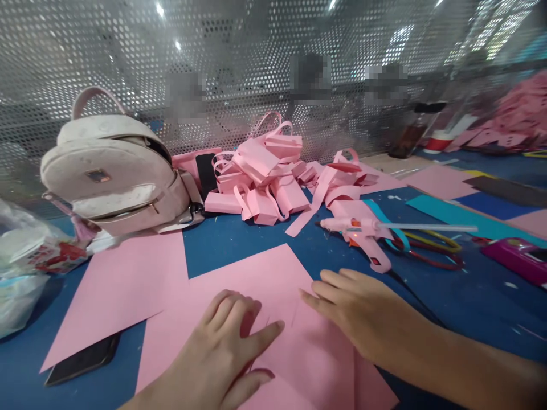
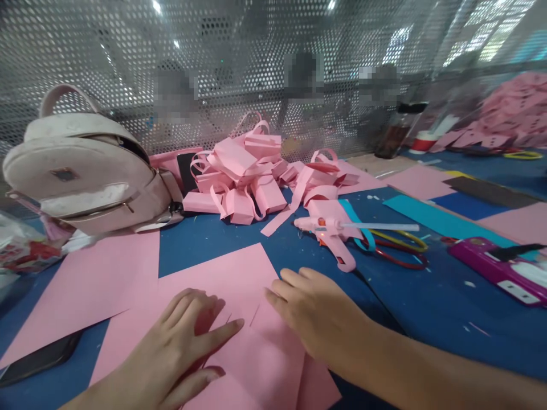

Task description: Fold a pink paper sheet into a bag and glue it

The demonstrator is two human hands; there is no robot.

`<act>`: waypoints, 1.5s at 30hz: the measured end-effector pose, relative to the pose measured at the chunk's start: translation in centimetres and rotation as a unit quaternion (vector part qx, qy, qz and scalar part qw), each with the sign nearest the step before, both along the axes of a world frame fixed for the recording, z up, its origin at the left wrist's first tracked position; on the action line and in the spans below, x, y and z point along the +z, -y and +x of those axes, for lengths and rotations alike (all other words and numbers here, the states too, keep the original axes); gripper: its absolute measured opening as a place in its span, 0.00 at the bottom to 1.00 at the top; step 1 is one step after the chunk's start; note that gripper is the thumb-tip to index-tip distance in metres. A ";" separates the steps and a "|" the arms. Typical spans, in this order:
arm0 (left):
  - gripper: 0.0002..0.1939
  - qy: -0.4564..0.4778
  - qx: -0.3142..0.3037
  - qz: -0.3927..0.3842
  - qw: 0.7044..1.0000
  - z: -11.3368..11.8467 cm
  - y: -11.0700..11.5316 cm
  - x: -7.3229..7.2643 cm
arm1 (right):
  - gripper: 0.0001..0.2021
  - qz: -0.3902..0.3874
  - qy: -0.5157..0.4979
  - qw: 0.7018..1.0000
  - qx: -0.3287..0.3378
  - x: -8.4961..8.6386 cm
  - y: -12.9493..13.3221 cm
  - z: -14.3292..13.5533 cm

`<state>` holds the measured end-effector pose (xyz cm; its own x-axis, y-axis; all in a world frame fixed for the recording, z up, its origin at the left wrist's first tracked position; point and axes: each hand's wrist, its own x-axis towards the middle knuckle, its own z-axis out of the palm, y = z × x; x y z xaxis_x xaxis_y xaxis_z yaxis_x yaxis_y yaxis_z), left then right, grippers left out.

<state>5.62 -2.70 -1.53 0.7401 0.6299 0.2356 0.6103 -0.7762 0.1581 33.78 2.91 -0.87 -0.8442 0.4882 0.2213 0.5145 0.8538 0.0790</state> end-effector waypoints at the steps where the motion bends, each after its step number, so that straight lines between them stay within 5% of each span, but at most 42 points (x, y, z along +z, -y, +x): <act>1: 0.24 0.001 0.001 -0.008 1.000 0.0 0.1 -0.1 | 0.20 -0.005 0.007 1.000 -0.006 0.2 -0.1 0.2; 6: 0.23 0.008 0.015 -0.064 0.998 0.1 0.4 0.3 | 0.17 -0.116 0.066 0.990 -0.035 2.7 -1.3 -0.7; 9: 0.20 0.021 0.013 -0.105 0.994 0.2 0.2 1.6 | 0.15 -0.177 0.011 0.983 -0.045 4.2 -2.0 -2.8; 14: 0.19 0.095 0.083 -0.167 0.978 -1.5 0.8 3.6 | 0.18 -0.309 0.006 0.950 -0.047 4.4 -2.1 -5.4; 18: 0.07 0.100 0.225 -0.245 0.938 -3.4 3.5 2.9 | 0.15 -0.354 0.004 0.935 -0.034 3.4 -2.2 -5.3; 23: 0.12 0.104 0.308 -0.254 0.911 -3.3 6.8 1.2 | 0.13 -0.411 -0.044 0.910 -0.006 2.6 -2.7 -5.3; 26: 0.13 0.230 0.306 -0.266 0.885 -3.2 6.2 0.8 | 0.13 -0.415 -0.128 0.901 -0.006 2.4 -3.1 -5.8; 29: 0.16 0.368 0.298 -0.319 0.821 -3.6 4.3 0.7 | 0.14 -0.393 -0.217 0.893 -0.033 2.2 -3.4 -6.0; 35: 0.23 0.439 0.268 -0.367 0.775 -3.2 2.2 1.6 | 0.17 -0.363 -0.332 0.868 -0.066 1.5 -2.9 -5.4; 45: 0.18 0.451 0.226 -0.359 0.785 -2.6 1.7 0.8 | 0.16 -0.357 -0.362 0.858 -0.067 0.9 -2.3 -4.8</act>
